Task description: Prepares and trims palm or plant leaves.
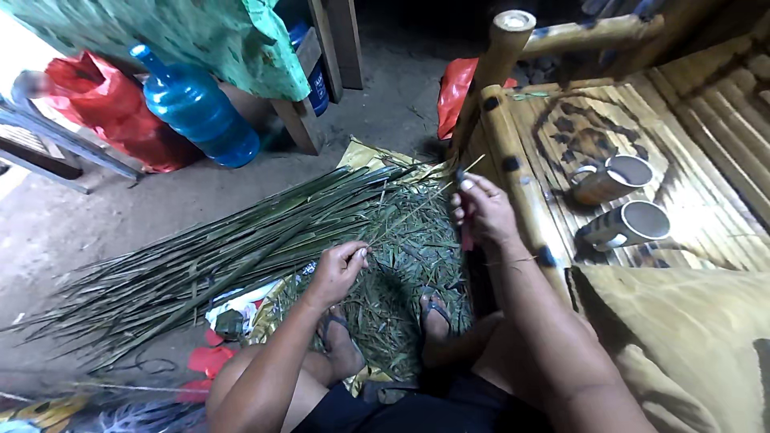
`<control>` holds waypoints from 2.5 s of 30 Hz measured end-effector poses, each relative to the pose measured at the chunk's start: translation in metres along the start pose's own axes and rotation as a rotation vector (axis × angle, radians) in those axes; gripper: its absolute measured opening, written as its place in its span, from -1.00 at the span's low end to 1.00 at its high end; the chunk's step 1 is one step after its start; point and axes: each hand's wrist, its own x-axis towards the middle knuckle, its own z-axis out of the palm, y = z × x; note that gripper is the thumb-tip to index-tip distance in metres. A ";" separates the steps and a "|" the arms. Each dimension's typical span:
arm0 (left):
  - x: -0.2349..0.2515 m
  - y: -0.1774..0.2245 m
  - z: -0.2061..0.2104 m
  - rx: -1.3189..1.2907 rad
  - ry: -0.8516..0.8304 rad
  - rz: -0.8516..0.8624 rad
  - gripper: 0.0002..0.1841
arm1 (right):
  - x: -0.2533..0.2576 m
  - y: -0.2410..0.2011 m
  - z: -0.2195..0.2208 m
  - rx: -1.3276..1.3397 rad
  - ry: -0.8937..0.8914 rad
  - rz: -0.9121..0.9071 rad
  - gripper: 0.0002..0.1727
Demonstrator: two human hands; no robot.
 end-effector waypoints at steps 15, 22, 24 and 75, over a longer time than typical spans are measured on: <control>0.007 -0.002 -0.005 0.202 -0.057 -0.152 -0.67 | 0.002 -0.010 -0.006 -0.031 0.268 0.040 -0.55; 0.014 0.013 0.008 0.020 -0.076 -0.049 -0.67 | -0.036 0.044 0.070 0.047 -0.339 0.135 -0.65; 0.014 0.016 0.010 -0.045 -0.095 -0.039 -0.67 | -0.036 0.044 0.070 0.062 -0.409 0.120 -0.65; 0.012 0.018 0.014 -0.086 0.098 -0.028 -0.77 | -0.041 0.039 0.068 0.011 -0.314 0.087 -0.63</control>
